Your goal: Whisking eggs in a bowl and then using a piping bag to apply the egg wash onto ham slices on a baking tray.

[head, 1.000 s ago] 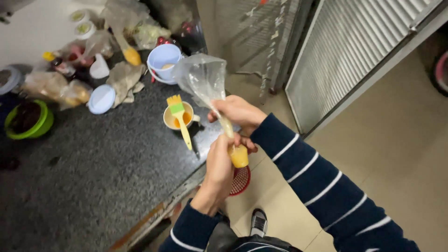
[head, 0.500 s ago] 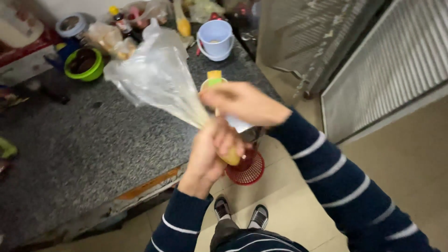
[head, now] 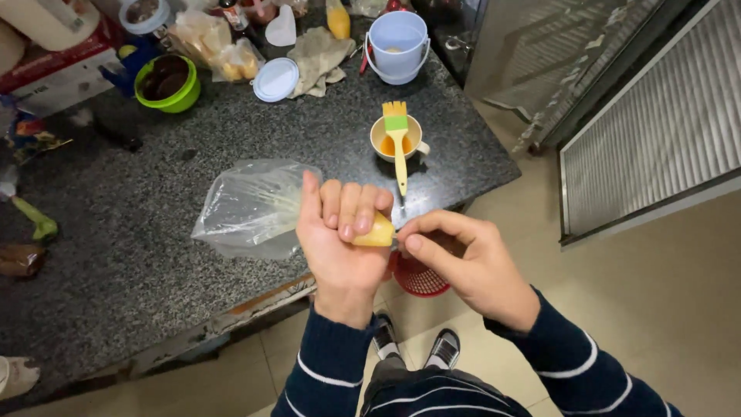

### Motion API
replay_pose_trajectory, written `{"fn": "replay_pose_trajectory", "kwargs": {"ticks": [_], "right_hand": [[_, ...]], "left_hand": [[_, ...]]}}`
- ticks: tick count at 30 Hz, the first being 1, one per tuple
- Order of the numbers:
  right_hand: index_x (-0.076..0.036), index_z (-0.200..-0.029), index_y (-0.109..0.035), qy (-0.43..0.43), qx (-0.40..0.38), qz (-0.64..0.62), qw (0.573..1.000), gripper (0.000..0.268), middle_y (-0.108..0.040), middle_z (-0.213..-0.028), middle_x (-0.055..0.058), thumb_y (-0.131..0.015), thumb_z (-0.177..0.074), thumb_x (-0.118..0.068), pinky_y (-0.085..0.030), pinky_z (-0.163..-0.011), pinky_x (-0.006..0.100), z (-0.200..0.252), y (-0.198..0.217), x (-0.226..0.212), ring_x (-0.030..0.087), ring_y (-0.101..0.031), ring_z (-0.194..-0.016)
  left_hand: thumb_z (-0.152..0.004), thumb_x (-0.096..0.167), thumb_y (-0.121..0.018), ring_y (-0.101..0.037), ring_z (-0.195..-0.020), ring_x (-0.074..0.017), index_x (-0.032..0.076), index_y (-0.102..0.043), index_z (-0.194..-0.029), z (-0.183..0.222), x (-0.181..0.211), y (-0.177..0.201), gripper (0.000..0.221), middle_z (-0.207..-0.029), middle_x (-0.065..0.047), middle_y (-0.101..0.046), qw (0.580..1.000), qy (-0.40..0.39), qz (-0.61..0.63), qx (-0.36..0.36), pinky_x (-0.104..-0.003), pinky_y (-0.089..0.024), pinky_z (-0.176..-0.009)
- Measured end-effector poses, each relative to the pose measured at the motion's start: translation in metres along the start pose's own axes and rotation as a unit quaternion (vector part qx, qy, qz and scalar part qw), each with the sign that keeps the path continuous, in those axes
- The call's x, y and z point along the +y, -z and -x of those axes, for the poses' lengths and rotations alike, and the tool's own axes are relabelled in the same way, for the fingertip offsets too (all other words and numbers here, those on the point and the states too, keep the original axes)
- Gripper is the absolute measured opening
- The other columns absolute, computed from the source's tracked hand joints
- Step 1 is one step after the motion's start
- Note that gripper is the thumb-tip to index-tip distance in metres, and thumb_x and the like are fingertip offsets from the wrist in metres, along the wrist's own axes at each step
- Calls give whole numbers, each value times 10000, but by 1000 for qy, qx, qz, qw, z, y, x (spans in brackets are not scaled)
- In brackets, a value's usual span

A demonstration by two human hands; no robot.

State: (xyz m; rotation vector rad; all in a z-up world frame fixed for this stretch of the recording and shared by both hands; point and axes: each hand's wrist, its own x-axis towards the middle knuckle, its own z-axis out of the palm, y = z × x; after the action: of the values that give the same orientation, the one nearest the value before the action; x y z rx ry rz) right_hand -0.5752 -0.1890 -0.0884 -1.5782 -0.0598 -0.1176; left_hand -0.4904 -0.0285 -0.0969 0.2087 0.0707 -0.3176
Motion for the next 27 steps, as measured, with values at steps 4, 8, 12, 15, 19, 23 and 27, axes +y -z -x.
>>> {"fn": "replay_pose_trajectory", "kwargs": {"ticks": [4, 8, 12, 15, 19, 23, 27], "right_hand": [[-61, -1073, -902, 41, 41, 55, 997, 107, -845, -864, 47, -896, -976, -107, -651, -921, 339, -3, -11, -11, 104, -751, -863], [-85, -1049, -900, 95, 51, 143, 984, 120, -835, -852, 38, -932, -934, -100, -650, -903, 343, -10, -19, -19, 147, -784, -831], [-84, -978, -873, 101, 70, 169, 978, 41, -812, -814, 50, -892, -948, -63, -642, -891, 364, -17, -28, -18, 172, -771, -803], [-101, -931, -855, 90, 83, 197, 973, 44, -791, -779, 46, -887, -948, -76, -641, -870, 374, -19, -29, -9, 200, -773, -777], [-112, -852, -814, 41, 114, 191, 974, 94, -723, -722, 33, -823, -891, -27, -628, -864, 363, -16, -21, 3, 162, -701, -740], [-66, -889, -833, -78, 170, 93, 978, 46, -759, -762, 32, -810, -889, -26, -632, -936, 380, 12, 16, 28, 120, -678, -824], [-4, -920, -748, -120, 243, -117, 955, 74, -720, -755, 109, -704, -958, -49, -611, -946, 415, 57, 45, 14, 211, -711, -798]], "left_hand": [[-1225, 582, -393, -430, -478, -202, 234, -352, -572, -4, 4, 7, 741, -437, -3, -276, 1000, -1, 10, 4, -419, -572, -898], [-1228, 555, -407, -423, -503, -211, 222, -356, -581, -11, 9, 13, 730, -452, -12, -275, 1000, -2, 21, 12, -435, -558, -922], [-1231, 545, -413, -427, -507, -205, 220, -357, -588, -12, 9, 9, 723, -461, -9, -265, 999, -8, 10, 31, -440, -571, -934], [-1225, 569, -413, -462, -516, -209, 223, -351, -587, -12, 7, 6, 729, -453, -7, -280, 999, 2, -15, 45, -459, -585, -934], [-1220, 610, -413, -500, -532, -242, 216, -356, -592, -17, -5, 8, 744, -469, -29, -311, 997, 25, -31, 65, -479, -583, -929], [-1175, 698, -398, -544, -575, -284, 220, -334, -666, -24, -31, 4, 701, -513, -32, -325, 990, 8, -112, 83, -515, -597, -873], [-1200, 610, -440, -640, -687, -281, 203, -399, -774, -4, -83, -30, 590, -610, -43, -447, 981, 42, -187, 37, -510, -648, -815]]}}
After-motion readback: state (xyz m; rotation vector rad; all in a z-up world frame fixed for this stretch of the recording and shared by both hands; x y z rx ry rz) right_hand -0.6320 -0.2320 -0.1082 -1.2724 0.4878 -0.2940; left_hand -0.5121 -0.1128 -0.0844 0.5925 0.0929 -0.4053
